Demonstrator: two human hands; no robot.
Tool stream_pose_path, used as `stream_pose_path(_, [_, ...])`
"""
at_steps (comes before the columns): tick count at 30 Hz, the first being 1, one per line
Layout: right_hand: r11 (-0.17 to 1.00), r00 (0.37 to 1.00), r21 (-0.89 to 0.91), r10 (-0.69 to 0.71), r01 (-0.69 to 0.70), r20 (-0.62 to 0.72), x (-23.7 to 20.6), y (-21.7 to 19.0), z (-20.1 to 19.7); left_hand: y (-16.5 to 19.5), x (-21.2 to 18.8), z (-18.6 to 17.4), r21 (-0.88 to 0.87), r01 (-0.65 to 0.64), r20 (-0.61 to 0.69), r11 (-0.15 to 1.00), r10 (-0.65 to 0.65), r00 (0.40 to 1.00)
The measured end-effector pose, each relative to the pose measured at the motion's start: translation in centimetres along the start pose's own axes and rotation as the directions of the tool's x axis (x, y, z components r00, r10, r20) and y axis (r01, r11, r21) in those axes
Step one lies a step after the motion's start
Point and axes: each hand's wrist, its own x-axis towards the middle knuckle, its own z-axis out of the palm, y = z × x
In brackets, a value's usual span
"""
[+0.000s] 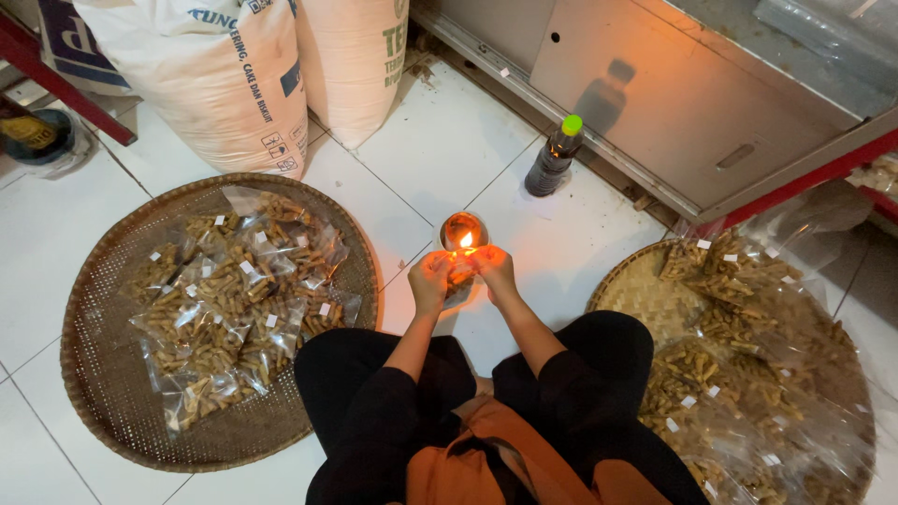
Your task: The person sits on the floor and seals clear plastic bags filled with dried food sticks by melting the bag openings over a candle flame. They take bags from woven trays, pinch and melt each opening shut, and place the sealed bags back on the trays.
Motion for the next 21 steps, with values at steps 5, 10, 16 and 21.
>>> stream_pose_path(5, [0.998,1.000,0.055,0.021,-0.021,0.001,-0.3,0.2,0.3,0.1,0.0,-0.5,-0.026,-0.010,0.004,1.000,0.010,1.000])
stream_pose_path(10, [0.997,1.000,0.076,-0.008,0.009,-0.008,-0.4,0.6,0.7,0.0,-0.1,-0.9,-0.013,0.010,0.000,1.000,-0.010,1.000])
stream_pose_path(16, [0.996,0.999,0.093,0.023,-0.019,-0.050,-0.5,0.5,1.3,-0.2,-0.1,-1.4,0.021,-0.002,-0.010,1.000,0.002,1.000])
stream_pose_path(21, [0.986,0.999,0.165,0.012,-0.005,-0.040,-0.6,0.9,1.5,-0.3,-0.1,-1.7,-0.012,-0.012,-0.016,1.000,0.011,1.000])
